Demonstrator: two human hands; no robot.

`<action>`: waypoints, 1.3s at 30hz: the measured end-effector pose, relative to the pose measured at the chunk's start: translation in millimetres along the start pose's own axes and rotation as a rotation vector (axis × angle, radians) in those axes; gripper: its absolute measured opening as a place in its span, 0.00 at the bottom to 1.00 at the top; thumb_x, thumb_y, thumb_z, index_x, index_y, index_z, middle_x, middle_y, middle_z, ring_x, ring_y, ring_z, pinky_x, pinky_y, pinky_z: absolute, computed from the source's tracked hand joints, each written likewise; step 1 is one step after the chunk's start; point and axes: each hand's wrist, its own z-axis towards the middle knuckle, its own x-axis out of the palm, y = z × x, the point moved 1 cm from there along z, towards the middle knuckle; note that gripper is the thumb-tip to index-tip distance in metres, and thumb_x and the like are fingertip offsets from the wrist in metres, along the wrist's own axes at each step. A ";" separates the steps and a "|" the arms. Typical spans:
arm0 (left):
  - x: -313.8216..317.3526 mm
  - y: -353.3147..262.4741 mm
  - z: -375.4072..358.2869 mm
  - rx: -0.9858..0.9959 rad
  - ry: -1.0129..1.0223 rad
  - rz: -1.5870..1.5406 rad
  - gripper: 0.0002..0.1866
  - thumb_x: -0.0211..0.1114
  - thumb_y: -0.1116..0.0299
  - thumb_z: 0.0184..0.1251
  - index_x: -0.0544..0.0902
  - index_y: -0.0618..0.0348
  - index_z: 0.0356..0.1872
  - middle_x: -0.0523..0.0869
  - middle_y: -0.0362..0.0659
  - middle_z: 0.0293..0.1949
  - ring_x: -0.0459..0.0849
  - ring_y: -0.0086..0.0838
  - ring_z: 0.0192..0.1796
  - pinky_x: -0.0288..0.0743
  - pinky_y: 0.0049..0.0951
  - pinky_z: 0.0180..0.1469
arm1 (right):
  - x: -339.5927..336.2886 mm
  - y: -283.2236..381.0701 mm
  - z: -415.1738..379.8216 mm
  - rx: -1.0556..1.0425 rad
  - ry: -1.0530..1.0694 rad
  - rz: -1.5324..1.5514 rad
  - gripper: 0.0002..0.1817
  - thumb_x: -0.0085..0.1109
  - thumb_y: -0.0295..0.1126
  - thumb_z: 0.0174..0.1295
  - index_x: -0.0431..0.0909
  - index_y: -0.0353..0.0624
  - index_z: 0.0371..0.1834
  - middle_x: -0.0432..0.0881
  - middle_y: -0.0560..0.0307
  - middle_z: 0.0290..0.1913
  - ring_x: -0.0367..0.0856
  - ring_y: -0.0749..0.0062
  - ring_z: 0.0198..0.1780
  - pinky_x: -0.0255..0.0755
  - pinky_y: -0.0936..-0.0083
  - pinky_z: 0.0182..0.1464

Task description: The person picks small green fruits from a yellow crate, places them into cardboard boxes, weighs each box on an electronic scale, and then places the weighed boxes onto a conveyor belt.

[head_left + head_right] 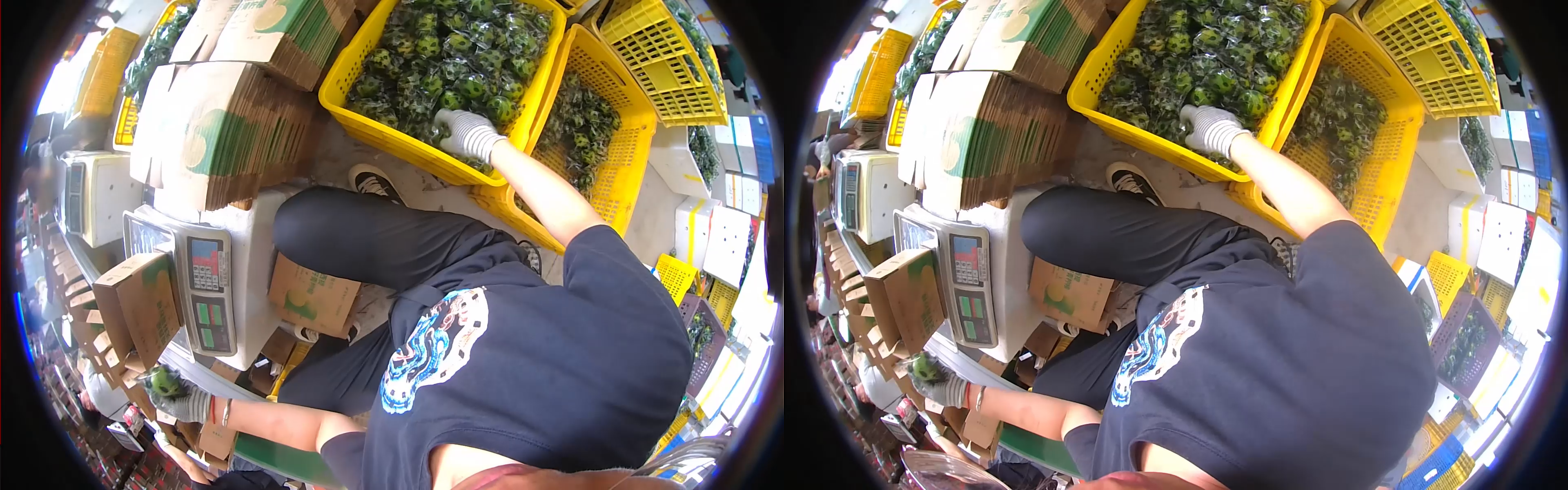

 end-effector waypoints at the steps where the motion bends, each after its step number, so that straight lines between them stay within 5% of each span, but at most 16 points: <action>1: -6.8 7.1 2.3 0.021 0.105 0.081 0.18 0.56 0.65 0.65 0.78 0.68 0.49 0.83 0.49 0.42 0.84 0.33 0.41 0.81 0.29 0.42 | -5.1 -12.1 1.6 0.088 -0.029 -0.008 0.32 0.60 0.35 0.53 0.65 0.44 0.63 0.74 0.38 0.55 0.78 0.50 0.54 0.74 0.62 0.54; 4: -20.0 22.2 -2.3 0.090 0.262 0.196 0.19 0.55 0.65 0.66 0.77 0.68 0.52 0.83 0.47 0.42 0.83 0.30 0.40 0.80 0.24 0.38 | -11.5 -72.7 34.8 0.451 -0.150 -0.083 0.33 0.61 0.37 0.52 0.66 0.38 0.63 0.75 0.44 0.58 0.79 0.51 0.54 0.74 0.63 0.54; 6: 22.5 16.4 -41.0 0.128 0.157 0.098 0.20 0.54 0.64 0.67 0.76 0.69 0.53 0.82 0.47 0.42 0.82 0.28 0.39 0.80 0.23 0.36 | -13.7 -94.2 56.5 0.421 0.209 -0.104 0.30 0.57 0.37 0.54 0.69 0.42 0.63 0.72 0.50 0.63 0.76 0.54 0.59 0.72 0.67 0.57; 8: 25.6 16.2 -46.2 0.485 0.202 0.648 0.21 0.55 0.63 0.67 0.75 0.70 0.54 0.82 0.47 0.42 0.81 0.28 0.38 0.79 0.26 0.37 | 30.0 -112.5 93.5 0.459 -0.189 -0.124 0.26 0.61 0.42 0.51 0.78 0.42 0.53 0.76 0.46 0.58 0.74 0.52 0.60 0.71 0.60 0.58; 9: 23.4 16.7 -45.7 0.720 0.233 0.891 0.20 0.54 0.63 0.68 0.75 0.69 0.54 0.82 0.48 0.42 0.81 0.27 0.38 0.78 0.27 0.39 | 27.0 -114.2 95.0 0.449 -0.128 -0.144 0.23 0.60 0.43 0.52 0.81 0.43 0.49 0.77 0.46 0.57 0.75 0.52 0.59 0.71 0.59 0.57; 11: 20.2 11.5 -43.5 0.818 0.231 1.053 0.16 0.55 0.66 0.69 0.77 0.67 0.50 0.83 0.48 0.41 0.80 0.29 0.39 0.77 0.29 0.42 | 18.6 -117.0 106.4 0.373 0.051 -0.262 0.19 0.57 0.45 0.57 0.83 0.45 0.46 0.80 0.47 0.53 0.79 0.54 0.53 0.73 0.58 0.53; 13: 12.4 9.0 -38.6 0.701 0.218 0.959 0.11 0.57 0.68 0.68 0.79 0.65 0.45 0.83 0.46 0.39 0.80 0.30 0.39 0.75 0.29 0.45 | 5.2 -129.3 99.2 0.191 0.164 -0.258 0.27 0.59 0.53 0.56 0.81 0.40 0.46 0.81 0.43 0.49 0.81 0.56 0.48 0.74 0.63 0.50; 15: -13.8 10.2 -29.9 0.581 0.222 0.767 0.08 0.58 0.70 0.67 0.78 0.63 0.41 0.82 0.44 0.37 0.79 0.29 0.39 0.74 0.28 0.46 | -12.0 -102.8 49.0 0.052 -0.115 -0.037 0.29 0.65 0.40 0.51 0.74 0.40 0.57 0.81 0.42 0.49 0.81 0.56 0.49 0.73 0.65 0.52; 19: -51.9 24.2 -3.6 0.326 0.154 0.331 0.05 0.59 0.70 0.68 0.77 0.62 0.37 0.80 0.38 0.35 0.76 0.21 0.38 0.71 0.23 0.45 | -34.7 -52.3 7.0 0.052 0.052 -0.016 0.36 0.64 0.32 0.40 0.72 0.43 0.60 0.83 0.44 0.44 0.82 0.64 0.43 0.75 0.74 0.47; 20: -49.4 20.2 -2.0 0.474 0.164 0.652 0.05 0.59 0.71 0.68 0.77 0.62 0.38 0.80 0.38 0.36 0.76 0.21 0.38 0.71 0.23 0.44 | -35.1 -53.4 7.6 0.034 0.097 -0.034 0.36 0.64 0.33 0.39 0.72 0.43 0.60 0.84 0.45 0.42 0.83 0.63 0.40 0.75 0.73 0.46; 22: -21.3 17.7 -21.0 0.193 0.238 0.201 0.07 0.57 0.71 0.69 0.77 0.65 0.39 0.82 0.41 0.38 0.77 0.23 0.40 0.72 0.24 0.47 | -44.5 -23.6 20.5 -0.014 0.218 -0.439 0.25 0.58 0.42 0.48 0.79 0.39 0.48 0.82 0.40 0.44 0.81 0.52 0.45 0.75 0.63 0.47; 23: -11.0 13.3 -26.9 0.220 0.232 0.247 0.08 0.56 0.71 0.70 0.77 0.66 0.39 0.82 0.43 0.39 0.78 0.25 0.40 0.73 0.25 0.48 | -24.1 -54.2 62.7 -0.142 0.071 -0.418 0.22 0.53 0.40 0.51 0.79 0.37 0.46 0.81 0.37 0.41 0.82 0.49 0.42 0.75 0.60 0.43; 26: -26.7 16.5 -29.2 0.177 0.307 0.279 0.05 0.57 0.72 0.69 0.77 0.63 0.40 0.83 0.46 0.40 0.81 0.29 0.42 0.76 0.30 0.48 | -4.2 -29.5 99.2 0.011 -0.073 -0.274 0.20 0.52 0.40 0.59 0.79 0.36 0.47 0.80 0.40 0.51 0.78 0.51 0.52 0.72 0.61 0.51; 32: -59.4 30.2 -31.4 0.122 0.236 0.208 0.08 0.54 0.71 0.71 0.76 0.66 0.40 0.83 0.47 0.39 0.82 0.31 0.41 0.78 0.33 0.48 | 7.5 -16.9 160.1 0.140 0.362 -0.491 0.25 0.56 0.48 0.58 0.80 0.41 0.51 0.80 0.49 0.52 0.79 0.57 0.50 0.72 0.62 0.52; 35: -74.0 35.0 -33.7 0.117 0.241 0.256 0.07 0.53 0.73 0.71 0.75 0.67 0.41 0.80 0.49 0.50 0.81 0.30 0.45 0.76 0.32 0.51 | -2.3 -15.7 154.6 0.125 0.352 -0.465 0.26 0.59 0.48 0.56 0.78 0.41 0.53 0.80 0.50 0.53 0.79 0.59 0.51 0.72 0.63 0.52; 39: -67.3 18.9 -48.9 0.110 0.243 0.350 0.07 0.53 0.74 0.70 0.74 0.69 0.42 0.61 0.46 0.71 0.75 0.28 0.54 0.72 0.29 0.56 | 0.5 -15.9 139.0 0.055 0.308 -0.457 0.28 0.62 0.45 0.54 0.75 0.40 0.56 0.80 0.51 0.52 0.79 0.61 0.50 0.71 0.66 0.52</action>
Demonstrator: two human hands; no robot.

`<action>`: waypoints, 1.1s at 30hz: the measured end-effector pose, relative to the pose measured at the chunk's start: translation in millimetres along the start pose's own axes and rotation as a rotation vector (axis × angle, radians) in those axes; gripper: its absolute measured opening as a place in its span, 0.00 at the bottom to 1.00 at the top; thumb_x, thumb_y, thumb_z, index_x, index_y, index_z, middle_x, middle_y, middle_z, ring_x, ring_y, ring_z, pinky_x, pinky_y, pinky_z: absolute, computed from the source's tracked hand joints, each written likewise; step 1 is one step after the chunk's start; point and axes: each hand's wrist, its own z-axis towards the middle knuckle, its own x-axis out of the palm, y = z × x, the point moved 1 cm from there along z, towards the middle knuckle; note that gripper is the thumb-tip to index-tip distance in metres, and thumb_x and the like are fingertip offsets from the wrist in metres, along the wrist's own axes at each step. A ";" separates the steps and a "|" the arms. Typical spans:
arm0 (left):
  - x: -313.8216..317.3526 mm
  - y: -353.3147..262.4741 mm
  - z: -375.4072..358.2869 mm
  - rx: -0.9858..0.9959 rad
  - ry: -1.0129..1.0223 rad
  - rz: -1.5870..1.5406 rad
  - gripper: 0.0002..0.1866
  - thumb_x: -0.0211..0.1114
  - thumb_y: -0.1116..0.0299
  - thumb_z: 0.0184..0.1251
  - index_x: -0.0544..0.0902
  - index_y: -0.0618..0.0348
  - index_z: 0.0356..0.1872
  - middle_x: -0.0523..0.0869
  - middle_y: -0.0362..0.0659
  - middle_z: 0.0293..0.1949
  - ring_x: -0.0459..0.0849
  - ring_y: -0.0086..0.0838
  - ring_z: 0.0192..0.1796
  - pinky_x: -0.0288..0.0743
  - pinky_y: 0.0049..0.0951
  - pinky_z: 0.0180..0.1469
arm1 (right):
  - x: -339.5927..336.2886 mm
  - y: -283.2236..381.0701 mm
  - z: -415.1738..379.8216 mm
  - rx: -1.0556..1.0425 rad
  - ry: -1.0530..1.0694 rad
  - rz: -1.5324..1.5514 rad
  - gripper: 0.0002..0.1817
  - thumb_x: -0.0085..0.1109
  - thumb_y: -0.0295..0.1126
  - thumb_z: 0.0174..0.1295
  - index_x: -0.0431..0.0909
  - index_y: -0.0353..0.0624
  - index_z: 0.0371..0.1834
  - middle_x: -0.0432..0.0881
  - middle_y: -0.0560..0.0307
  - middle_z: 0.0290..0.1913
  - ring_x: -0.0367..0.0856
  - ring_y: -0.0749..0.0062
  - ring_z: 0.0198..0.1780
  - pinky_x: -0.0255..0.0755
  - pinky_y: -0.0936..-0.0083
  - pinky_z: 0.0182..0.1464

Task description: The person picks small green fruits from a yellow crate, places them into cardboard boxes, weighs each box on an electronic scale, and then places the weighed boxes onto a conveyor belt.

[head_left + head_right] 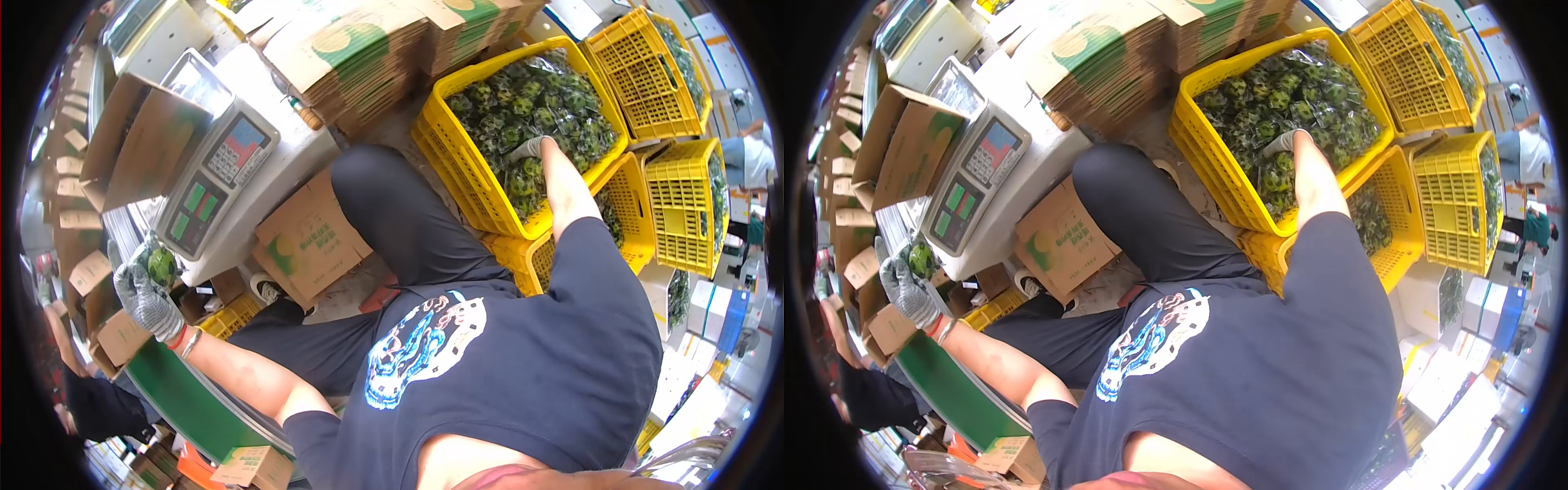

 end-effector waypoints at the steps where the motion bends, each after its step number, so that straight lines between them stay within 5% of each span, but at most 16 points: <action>1: 2.7 -0.6 -1.1 -0.012 -0.035 -0.027 0.07 0.53 0.74 0.70 0.74 0.69 0.42 0.61 0.47 0.70 0.76 0.31 0.55 0.73 0.31 0.56 | -0.2 3.3 0.3 0.001 -0.008 -0.005 0.29 0.62 0.45 0.53 0.74 0.40 0.57 0.80 0.51 0.52 0.78 0.61 0.50 0.71 0.66 0.52; 4: 5.9 0.5 -0.5 -0.058 -0.062 -0.147 0.07 0.50 0.75 0.71 0.74 0.69 0.41 0.62 0.48 0.69 0.78 0.38 0.56 0.76 0.38 0.57 | -0.3 14.7 8.8 0.001 -0.032 -0.030 0.31 0.65 0.43 0.52 0.72 0.40 0.59 0.81 0.51 0.51 0.78 0.63 0.49 0.71 0.68 0.52; 8: 14.5 -5.0 2.4 -0.020 -0.042 -0.180 0.07 0.54 0.74 0.70 0.75 0.69 0.42 0.62 0.47 0.70 0.79 0.30 0.53 0.74 0.30 0.56 | 5.3 14.8 12.4 -0.015 -0.059 -0.046 0.35 0.67 0.40 0.50 0.69 0.40 0.62 0.81 0.52 0.49 0.78 0.65 0.48 0.71 0.70 0.52; 9: 19.3 -10.0 3.3 0.054 -0.078 -0.117 0.06 0.56 0.73 0.69 0.76 0.67 0.40 0.75 0.45 0.59 0.78 0.24 0.46 0.73 0.25 0.50 | 10.4 7.8 5.3 -0.049 -0.098 -0.041 0.36 0.68 0.40 0.49 0.68 0.40 0.63 0.81 0.52 0.49 0.78 0.66 0.47 0.71 0.71 0.52; 11: 8.5 -3.0 4.8 0.150 -0.095 -0.058 0.05 0.59 0.72 0.67 0.77 0.63 0.37 0.80 0.38 0.41 0.74 0.19 0.38 0.69 0.21 0.41 | 21.2 -9.7 -9.6 -0.153 -0.185 0.032 0.39 0.70 0.39 0.48 0.66 0.39 0.64 0.82 0.52 0.48 0.78 0.67 0.47 0.71 0.72 0.51; 12: 9.2 -14.2 4.1 0.189 -0.110 0.017 0.04 0.60 0.73 0.67 0.77 0.62 0.37 0.81 0.40 0.39 0.77 0.22 0.39 0.72 0.22 0.42 | 43.4 -48.6 37.4 -0.307 -0.232 0.193 0.41 0.70 0.35 0.46 0.62 0.40 0.66 0.83 0.55 0.42 0.78 0.71 0.42 0.72 0.75 0.49; 13: 10.7 -22.6 3.6 0.226 -0.129 0.089 0.03 0.61 0.74 0.66 0.78 0.62 0.36 0.83 0.42 0.37 0.80 0.25 0.39 0.74 0.24 0.44 | 12.0 -19.5 -51.3 -0.227 -0.145 0.508 0.41 0.71 0.34 0.45 0.63 0.42 0.65 0.82 0.53 0.43 0.78 0.72 0.43 0.73 0.74 0.49; 15: 4.6 -29.1 6.6 0.155 -0.145 -0.026 0.03 0.62 0.75 0.65 0.78 0.62 0.35 0.82 0.40 0.36 0.79 0.22 0.36 0.73 0.22 0.43 | 14.4 -31.8 -71.2 -0.118 -0.537 0.647 0.37 0.69 0.27 0.47 0.65 0.44 0.64 0.81 0.55 0.44 0.79 0.72 0.44 0.73 0.76 0.48; 17: -7.4 -21.8 17.8 0.102 -0.142 -0.109 0.03 0.63 0.76 0.64 0.78 0.62 0.36 0.81 0.38 0.34 0.78 0.20 0.35 0.72 0.21 0.42 | -8.4 -24.7 -102.2 -0.409 -0.655 0.916 0.36 0.69 0.25 0.48 0.65 0.44 0.63 0.78 0.55 0.49 0.78 0.71 0.48 0.73 0.75 0.51; 22: 8.0 -29.5 42.1 0.241 0.031 -0.002 0.04 0.63 0.75 0.63 0.78 0.62 0.37 0.79 0.36 0.33 0.76 0.19 0.36 0.72 0.20 0.42 | -140.6 164.0 -280.5 -1.183 -0.889 0.688 0.36 0.62 0.18 0.52 0.59 0.38 0.66 0.73 0.52 0.57 0.77 0.68 0.53 0.73 0.75 0.56; 24: 18.0 -26.2 45.7 0.239 0.052 0.044 0.05 0.64 0.75 0.63 0.77 0.62 0.37 0.78 0.36 0.31 0.76 0.20 0.36 0.72 0.21 0.42 | -173.8 232.9 -330.3 -1.371 -0.674 0.876 0.36 0.64 0.21 0.52 0.60 0.40 0.66 0.72 0.51 0.59 0.76 0.70 0.56 0.73 0.75 0.55; 26: 24.0 -18.8 51.9 0.212 0.083 0.129 0.04 0.64 0.79 0.59 0.78 0.64 0.33 0.81 0.47 0.47 0.78 0.22 0.38 0.72 0.21 0.44 | -212.6 297.9 -356.1 -1.568 -1.127 0.425 0.38 0.68 0.30 0.48 0.63 0.46 0.65 0.79 0.50 0.52 0.82 0.68 0.46 0.77 0.72 0.47; 28: 33.9 -19.9 60.5 0.374 0.088 0.251 0.05 0.65 0.81 0.54 0.78 0.65 0.30 0.68 0.56 0.65 0.80 0.27 0.50 0.72 0.23 0.50 | -229.8 358.0 -396.2 -1.479 -1.054 0.420 0.38 0.69 0.35 0.49 0.62 0.43 0.65 0.78 0.50 0.52 0.80 0.69 0.49 0.77 0.72 0.48; 29: 36.7 -21.4 60.0 0.230 0.106 0.167 0.07 0.66 0.81 0.51 0.79 0.65 0.32 0.68 0.55 0.66 0.76 0.32 0.59 0.69 0.25 0.56 | -243.9 389.5 -411.7 -1.715 -1.177 0.363 0.36 0.67 0.37 0.49 0.62 0.40 0.62 0.80 0.41 0.43 0.82 0.57 0.41 0.76 0.69 0.43; 31: 40.3 -18.5 63.0 0.308 0.076 0.204 0.07 0.66 0.82 0.50 0.79 0.65 0.32 0.69 0.54 0.65 0.73 0.34 0.59 0.67 0.27 0.58 | -261.5 430.5 -429.3 -1.597 -1.090 0.271 0.39 0.69 0.41 0.46 0.65 0.41 0.62 0.79 0.40 0.45 0.79 0.50 0.47 0.73 0.65 0.51; 33: 44.0 -24.2 62.3 0.321 0.076 0.201 0.07 0.65 0.82 0.51 0.79 0.66 0.32 0.70 0.52 0.65 0.72 0.34 0.55 0.67 0.28 0.56 | -267.8 457.5 -417.2 -1.572 -1.323 0.195 0.32 0.67 0.37 0.51 0.67 0.40 0.59 0.80 0.43 0.44 0.80 0.56 0.45 0.75 0.68 0.49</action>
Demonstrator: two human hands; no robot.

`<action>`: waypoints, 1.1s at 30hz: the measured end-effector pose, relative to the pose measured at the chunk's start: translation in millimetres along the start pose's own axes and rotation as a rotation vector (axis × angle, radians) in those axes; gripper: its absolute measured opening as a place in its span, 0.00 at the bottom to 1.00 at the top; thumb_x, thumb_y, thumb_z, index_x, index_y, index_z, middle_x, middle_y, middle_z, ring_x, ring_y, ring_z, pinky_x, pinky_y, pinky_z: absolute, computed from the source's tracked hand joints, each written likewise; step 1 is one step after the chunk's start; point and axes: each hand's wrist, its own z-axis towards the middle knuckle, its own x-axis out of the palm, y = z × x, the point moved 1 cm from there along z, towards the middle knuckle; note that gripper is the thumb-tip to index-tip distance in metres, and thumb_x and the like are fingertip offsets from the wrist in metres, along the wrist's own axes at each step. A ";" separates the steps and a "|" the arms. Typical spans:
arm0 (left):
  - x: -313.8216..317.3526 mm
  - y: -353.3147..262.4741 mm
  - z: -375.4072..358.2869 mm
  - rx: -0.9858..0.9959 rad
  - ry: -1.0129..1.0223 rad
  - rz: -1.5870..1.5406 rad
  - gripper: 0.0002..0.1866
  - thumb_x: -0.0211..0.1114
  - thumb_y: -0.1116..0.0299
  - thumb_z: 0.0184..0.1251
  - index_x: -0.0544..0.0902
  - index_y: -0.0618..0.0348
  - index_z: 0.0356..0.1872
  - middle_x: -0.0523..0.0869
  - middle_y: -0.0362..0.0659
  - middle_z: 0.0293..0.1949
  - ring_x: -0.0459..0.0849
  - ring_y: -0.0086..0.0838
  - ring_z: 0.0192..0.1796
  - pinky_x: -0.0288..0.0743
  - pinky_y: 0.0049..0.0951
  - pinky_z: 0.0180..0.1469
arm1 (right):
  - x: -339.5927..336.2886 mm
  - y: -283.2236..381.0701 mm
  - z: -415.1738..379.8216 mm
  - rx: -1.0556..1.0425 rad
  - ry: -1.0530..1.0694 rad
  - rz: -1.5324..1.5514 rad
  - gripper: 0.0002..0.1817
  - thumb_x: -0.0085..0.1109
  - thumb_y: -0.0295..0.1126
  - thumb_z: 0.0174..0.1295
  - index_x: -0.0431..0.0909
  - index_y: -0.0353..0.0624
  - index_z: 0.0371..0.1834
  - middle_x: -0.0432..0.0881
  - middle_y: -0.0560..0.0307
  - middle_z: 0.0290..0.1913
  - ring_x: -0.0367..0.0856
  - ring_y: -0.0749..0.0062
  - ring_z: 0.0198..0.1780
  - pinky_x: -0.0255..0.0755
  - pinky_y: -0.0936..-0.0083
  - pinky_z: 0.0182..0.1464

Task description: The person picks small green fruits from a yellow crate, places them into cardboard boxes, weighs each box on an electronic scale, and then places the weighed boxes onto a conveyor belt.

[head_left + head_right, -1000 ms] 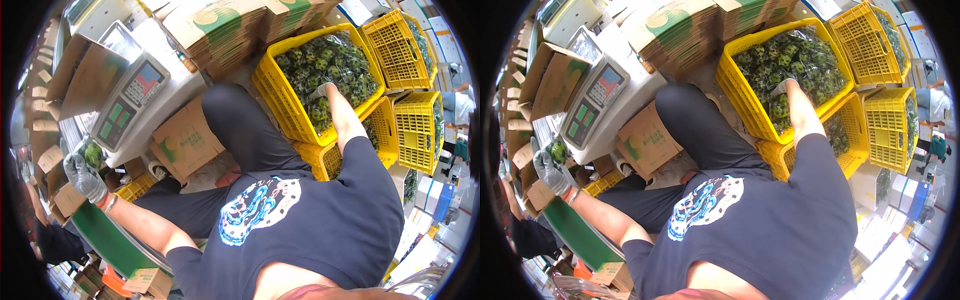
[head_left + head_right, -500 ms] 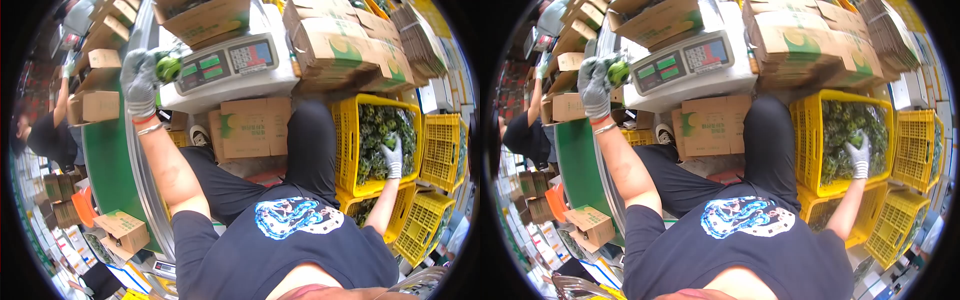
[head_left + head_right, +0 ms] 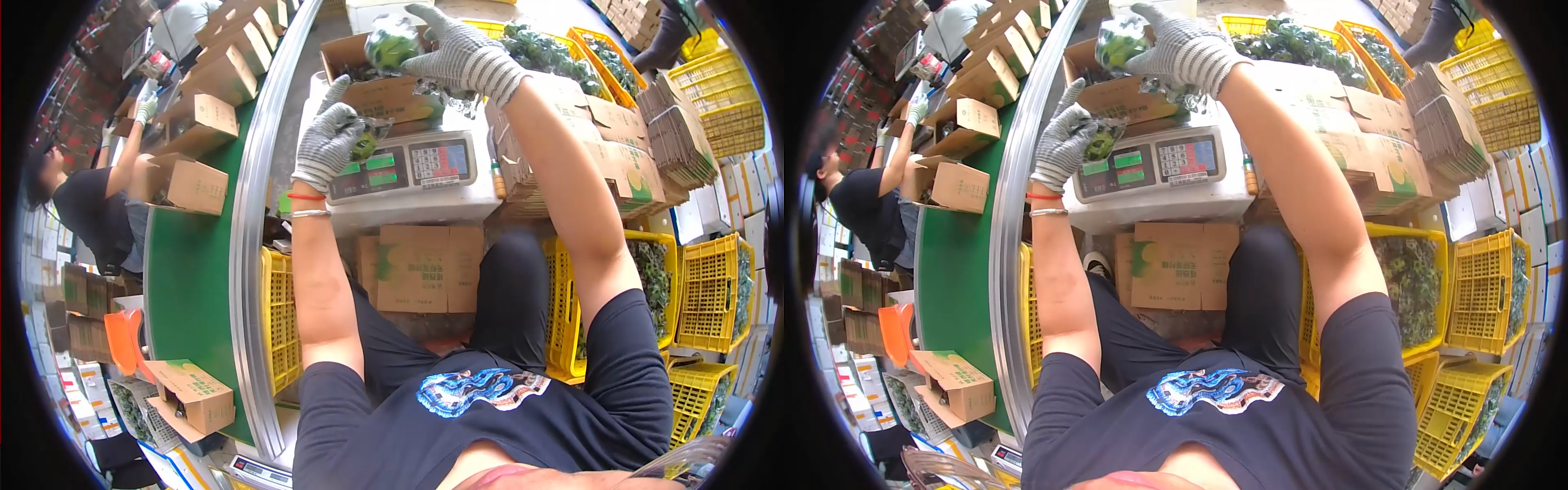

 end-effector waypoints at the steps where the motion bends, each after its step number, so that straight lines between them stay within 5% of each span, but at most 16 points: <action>1: -1.4 -1.8 -1.0 0.029 0.030 0.097 0.05 0.64 0.82 0.53 0.77 0.67 0.31 0.68 0.50 0.66 0.74 0.26 0.49 0.69 0.24 0.51 | 6.0 -5.0 -4.7 0.086 0.045 0.035 0.33 0.67 0.37 0.51 0.66 0.41 0.61 0.80 0.45 0.45 0.81 0.61 0.46 0.75 0.70 0.48; 4: -3.3 1.2 -4.8 0.102 0.013 0.185 0.03 0.61 0.83 0.56 0.75 0.69 0.31 0.68 0.46 0.67 0.77 0.20 0.42 0.71 0.21 0.45 | 1.6 -0.8 -42.9 0.297 0.178 0.236 0.34 0.68 0.36 0.51 0.66 0.44 0.63 0.80 0.50 0.46 0.81 0.70 0.44 0.77 0.74 0.45; 6: -9.0 -5.7 -9.7 -0.016 0.008 0.002 0.03 0.62 0.82 0.57 0.76 0.67 0.31 0.68 0.47 0.67 0.77 0.24 0.47 0.72 0.21 0.46 | 6.9 -4.1 -77.6 0.394 0.240 0.513 0.30 0.66 0.36 0.53 0.68 0.47 0.61 0.81 0.51 0.44 0.83 0.70 0.38 0.77 0.75 0.42; 8: -14.6 -23.7 -15.4 -0.085 0.041 -0.246 0.04 0.62 0.82 0.57 0.77 0.66 0.32 0.69 0.49 0.65 0.76 0.27 0.53 0.72 0.24 0.50 | 18.5 1.8 -119.5 0.630 0.362 0.972 0.29 0.65 0.36 0.55 0.68 0.47 0.61 0.81 0.50 0.45 0.82 0.70 0.41 0.77 0.75 0.45; 11: 6.8 -47.6 -36.7 -0.142 0.158 -0.668 0.04 0.63 0.81 0.56 0.79 0.65 0.33 0.74 0.51 0.60 0.76 0.31 0.53 0.72 0.30 0.54 | 48.4 23.0 -171.0 0.741 0.414 1.271 0.35 0.66 0.38 0.55 0.62 0.40 0.65 0.79 0.50 0.49 0.78 0.71 0.50 0.72 0.76 0.54; 14: 55.8 -53.9 -69.2 -0.034 0.430 -0.414 0.07 0.66 0.73 0.54 0.81 0.61 0.34 0.81 0.53 0.52 0.79 0.35 0.52 0.72 0.29 0.52 | 75.8 50.3 -212.8 0.718 0.445 1.586 0.36 0.67 0.36 0.55 0.62 0.39 0.65 0.79 0.55 0.49 0.76 0.72 0.52 0.71 0.75 0.55; 16: 53.1 -65.2 -70.3 -0.127 0.650 -0.051 0.09 0.66 0.72 0.57 0.81 0.60 0.38 0.77 0.52 0.57 0.73 0.37 0.60 0.66 0.33 0.61 | 78.5 63.3 -235.4 0.896 0.567 1.648 0.27 0.67 0.37 0.54 0.72 0.40 0.56 0.79 0.59 0.47 0.77 0.76 0.48 0.73 0.76 0.52; 17: 39.7 -71.1 -62.7 -0.200 0.617 -0.023 0.10 0.66 0.71 0.57 0.80 0.61 0.38 0.79 0.50 0.53 0.76 0.35 0.57 0.69 0.30 0.57 | 84.8 65.0 -247.6 0.950 0.586 1.560 0.24 0.66 0.37 0.55 0.73 0.40 0.53 0.79 0.59 0.46 0.77 0.77 0.47 0.74 0.77 0.50; 18: 29.9 -41.1 -69.2 -0.265 0.352 -0.176 0.10 0.66 0.71 0.58 0.81 0.62 0.40 0.82 0.47 0.45 0.80 0.32 0.49 0.73 0.28 0.51 | 97.3 63.9 -263.0 1.001 0.604 1.470 0.22 0.66 0.38 0.56 0.74 0.40 0.51 0.80 0.59 0.46 0.77 0.79 0.45 0.75 0.77 0.47; 19: 3.7 -53.5 -61.2 -0.192 0.166 -0.037 0.08 0.67 0.69 0.58 0.82 0.61 0.36 0.84 0.41 0.34 0.81 0.26 0.37 0.75 0.27 0.39 | 127.1 50.8 -289.6 0.855 0.611 1.183 0.22 0.65 0.37 0.55 0.73 0.44 0.52 0.78 0.56 0.50 0.80 0.73 0.43 0.77 0.74 0.44; 22: -35.1 -18.2 -65.5 -0.574 -0.442 -0.266 0.08 0.64 0.69 0.63 0.80 0.62 0.40 0.83 0.41 0.33 0.81 0.22 0.35 0.78 0.21 0.38 | 146.5 57.1 -317.4 0.559 0.493 0.141 0.26 0.68 0.33 0.49 0.72 0.50 0.54 0.74 0.52 0.56 0.82 0.65 0.42 0.78 0.70 0.46; 23: -39.2 -16.4 -65.3 -0.575 -0.491 -0.360 0.08 0.63 0.70 0.64 0.80 0.62 0.41 0.83 0.41 0.35 0.81 0.23 0.35 0.79 0.22 0.39 | 158.3 54.8 -324.6 0.602 0.650 0.182 0.33 0.68 0.36 0.46 0.70 0.58 0.59 0.65 0.50 0.64 0.79 0.54 0.50 0.73 0.60 0.54; 26: -38.1 -20.8 -61.9 -0.580 -0.490 -0.490 0.10 0.60 0.71 0.65 0.78 0.64 0.45 0.83 0.43 0.40 0.82 0.26 0.39 0.80 0.25 0.41 | 197.0 61.8 -368.6 0.284 0.908 -0.121 0.37 0.67 0.42 0.47 0.64 0.63 0.64 0.61 0.49 0.67 0.70 0.50 0.59 0.64 0.50 0.61; 27: -36.5 -22.5 -59.5 -0.580 -0.462 -0.505 0.11 0.59 0.71 0.66 0.77 0.65 0.47 0.83 0.45 0.42 0.83 0.27 0.40 0.81 0.26 0.42 | 198.6 62.0 -372.9 0.301 0.983 -0.050 0.35 0.63 0.45 0.50 0.62 0.65 0.65 0.58 0.48 0.68 0.61 0.48 0.66 0.57 0.39 0.62; 30: -31.9 -17.2 -52.9 -0.554 -0.431 -0.424 0.12 0.60 0.72 0.65 0.77 0.64 0.47 0.83 0.45 0.43 0.83 0.27 0.41 0.80 0.26 0.43 | 190.5 70.6 -355.1 0.306 1.026 -0.138 0.37 0.65 0.46 0.47 0.62 0.66 0.64 0.59 0.48 0.68 0.67 0.45 0.62 0.61 0.40 0.59; 33: -28.0 -6.9 -43.4 -0.406 -0.374 -0.225 0.14 0.62 0.73 0.64 0.77 0.64 0.51 0.82 0.44 0.46 0.82 0.26 0.43 0.79 0.24 0.43 | 148.0 72.1 -283.3 0.536 1.121 0.050 0.40 0.66 0.46 0.44 0.62 0.61 0.64 0.62 0.48 0.67 0.73 0.45 0.58 0.67 0.46 0.57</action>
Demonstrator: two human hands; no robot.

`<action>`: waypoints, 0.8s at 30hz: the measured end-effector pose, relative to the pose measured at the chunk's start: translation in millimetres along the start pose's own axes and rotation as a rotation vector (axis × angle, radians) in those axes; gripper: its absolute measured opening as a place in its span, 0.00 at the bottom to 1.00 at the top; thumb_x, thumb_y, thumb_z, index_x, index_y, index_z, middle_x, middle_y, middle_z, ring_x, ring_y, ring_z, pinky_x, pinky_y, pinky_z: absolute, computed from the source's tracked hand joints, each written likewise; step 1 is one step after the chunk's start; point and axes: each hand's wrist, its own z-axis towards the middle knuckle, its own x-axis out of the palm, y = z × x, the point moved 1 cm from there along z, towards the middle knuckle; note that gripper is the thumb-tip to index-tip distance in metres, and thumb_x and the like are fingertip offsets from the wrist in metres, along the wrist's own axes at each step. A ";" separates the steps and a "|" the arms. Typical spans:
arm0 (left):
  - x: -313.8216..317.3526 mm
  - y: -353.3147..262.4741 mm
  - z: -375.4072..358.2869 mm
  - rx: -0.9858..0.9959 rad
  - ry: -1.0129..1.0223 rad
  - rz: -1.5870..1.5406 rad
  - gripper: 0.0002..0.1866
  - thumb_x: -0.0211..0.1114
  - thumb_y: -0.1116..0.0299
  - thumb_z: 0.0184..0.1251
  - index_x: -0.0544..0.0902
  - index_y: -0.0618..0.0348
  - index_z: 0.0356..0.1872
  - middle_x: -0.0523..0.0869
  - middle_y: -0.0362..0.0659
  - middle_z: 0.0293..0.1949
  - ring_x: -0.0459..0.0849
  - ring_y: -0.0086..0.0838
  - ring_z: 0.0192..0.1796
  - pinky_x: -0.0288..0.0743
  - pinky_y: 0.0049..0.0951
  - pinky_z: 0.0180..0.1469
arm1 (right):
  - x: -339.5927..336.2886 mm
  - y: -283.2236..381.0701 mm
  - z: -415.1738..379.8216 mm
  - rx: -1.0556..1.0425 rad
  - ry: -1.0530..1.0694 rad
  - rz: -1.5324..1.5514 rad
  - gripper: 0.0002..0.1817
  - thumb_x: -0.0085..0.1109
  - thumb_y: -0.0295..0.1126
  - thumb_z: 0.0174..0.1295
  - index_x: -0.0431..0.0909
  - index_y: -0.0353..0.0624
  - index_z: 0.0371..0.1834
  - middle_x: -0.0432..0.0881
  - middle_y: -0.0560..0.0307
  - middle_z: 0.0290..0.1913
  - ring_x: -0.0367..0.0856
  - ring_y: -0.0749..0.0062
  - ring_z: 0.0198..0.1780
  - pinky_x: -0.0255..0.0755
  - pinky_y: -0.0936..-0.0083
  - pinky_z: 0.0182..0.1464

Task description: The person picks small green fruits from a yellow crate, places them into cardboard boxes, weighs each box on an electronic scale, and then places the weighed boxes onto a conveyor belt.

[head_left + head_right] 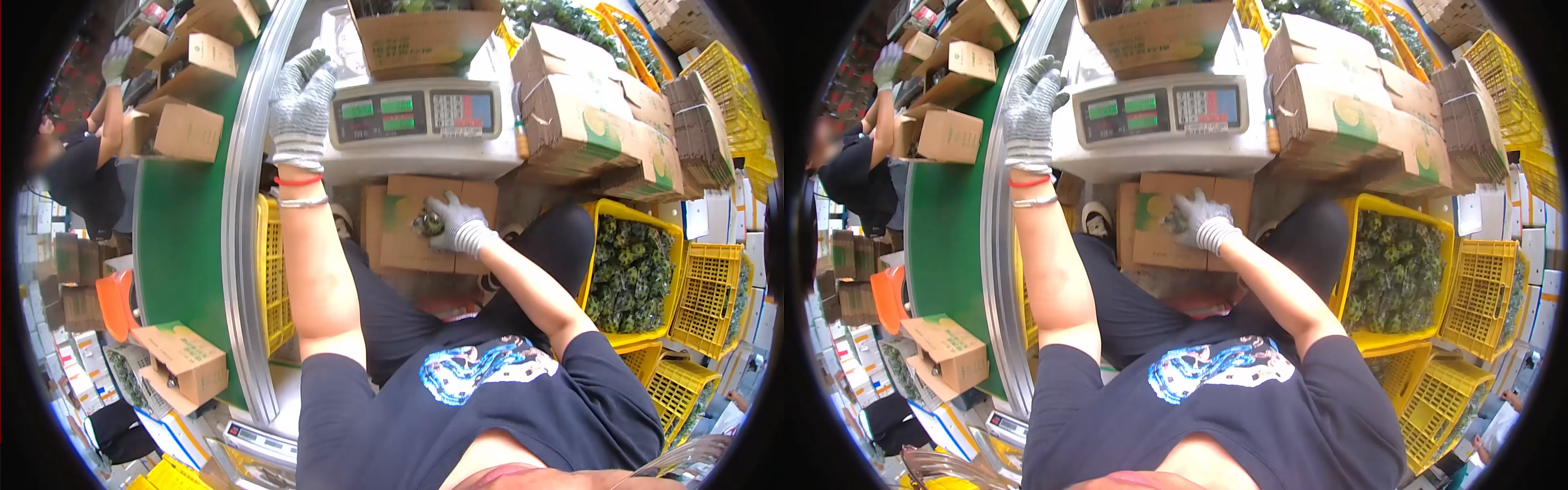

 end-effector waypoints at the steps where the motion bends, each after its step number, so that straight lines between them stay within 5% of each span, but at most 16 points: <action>1: 4.6 3.1 6.5 0.085 0.012 0.054 0.15 0.62 0.74 0.64 0.77 0.64 0.51 0.82 0.44 0.46 0.82 0.25 0.43 0.78 0.23 0.44 | -30.3 -4.3 1.0 -0.238 -0.248 0.141 0.37 0.67 0.46 0.44 0.67 0.55 0.61 0.70 0.45 0.60 0.77 0.47 0.53 0.72 0.56 0.54; 2: 10.0 2.9 11.6 0.137 0.035 0.103 0.16 0.62 0.76 0.63 0.77 0.65 0.53 0.82 0.44 0.47 0.81 0.24 0.44 0.77 0.22 0.44 | -73.8 -0.3 -5.7 -0.362 -0.484 0.173 0.32 0.70 0.40 0.43 0.73 0.45 0.55 0.77 0.45 0.50 0.79 0.53 0.49 0.72 0.62 0.54; 4: 24.1 -3.2 18.3 0.264 0.040 0.152 0.17 0.61 0.77 0.62 0.78 0.63 0.53 0.82 0.43 0.45 0.80 0.24 0.43 0.75 0.23 0.46 | -174.0 12.8 -10.0 -0.570 -1.000 0.119 0.19 0.68 0.32 0.47 0.79 0.44 0.44 0.81 0.56 0.35 0.81 0.63 0.38 0.76 0.68 0.44; 5: 28.6 -3.8 21.9 0.307 0.044 0.186 0.17 0.61 0.77 0.61 0.78 0.60 0.53 0.82 0.42 0.42 0.80 0.25 0.42 0.75 0.24 0.47 | -211.7 13.6 -3.2 -0.558 -1.045 0.279 0.16 0.65 0.28 0.49 0.79 0.45 0.44 0.81 0.57 0.33 0.82 0.64 0.34 0.76 0.69 0.39; 7: 40.4 -6.2 25.9 0.335 0.026 0.250 0.19 0.63 0.73 0.59 0.79 0.56 0.53 0.80 0.45 0.49 0.80 0.30 0.46 0.74 0.27 0.50 | -285.1 20.3 5.2 -0.489 -1.221 0.008 0.13 0.59 0.33 0.53 0.81 0.50 0.43 0.84 0.53 0.35 0.83 0.60 0.36 0.77 0.70 0.42; 10: 53.4 0.4 33.2 0.551 -0.038 0.536 0.21 0.64 0.69 0.60 0.77 0.52 0.56 0.75 0.50 0.58 0.74 0.40 0.60 0.69 0.35 0.60 | -341.5 21.9 68.6 -0.229 -0.900 -0.124 0.12 0.56 0.33 0.53 0.82 0.50 0.42 0.84 0.52 0.37 0.83 0.56 0.39 0.77 0.71 0.44; 11: 56.0 -1.3 29.8 0.537 -0.035 0.668 0.22 0.63 0.69 0.61 0.76 0.51 0.58 0.72 0.50 0.62 0.69 0.40 0.65 0.68 0.36 0.63 | -352.2 26.7 91.0 -0.084 -0.705 -0.435 0.14 0.55 0.31 0.54 0.82 0.52 0.44 0.84 0.52 0.39 0.83 0.55 0.41 0.76 0.71 0.46; 16: 61.7 0.0 33.7 0.527 -0.016 0.655 0.19 0.63 0.69 0.58 0.78 0.52 0.52 0.70 0.55 0.62 0.68 0.47 0.65 0.63 0.39 0.66 | -332.9 12.5 151.6 -0.155 -0.396 -0.610 0.12 0.54 0.28 0.55 0.84 0.47 0.41 0.83 0.47 0.42 0.83 0.56 0.45 0.76 0.66 0.49; 24: 64.5 7.6 32.1 0.498 -0.026 0.616 0.26 0.65 0.69 0.54 0.75 0.53 0.58 0.67 0.55 0.65 0.66 0.47 0.66 0.62 0.38 0.67 | -339.4 29.9 142.0 -0.151 -0.558 -0.625 0.11 0.56 0.31 0.53 0.84 0.41 0.38 0.84 0.45 0.38 0.84 0.52 0.41 0.78 0.62 0.44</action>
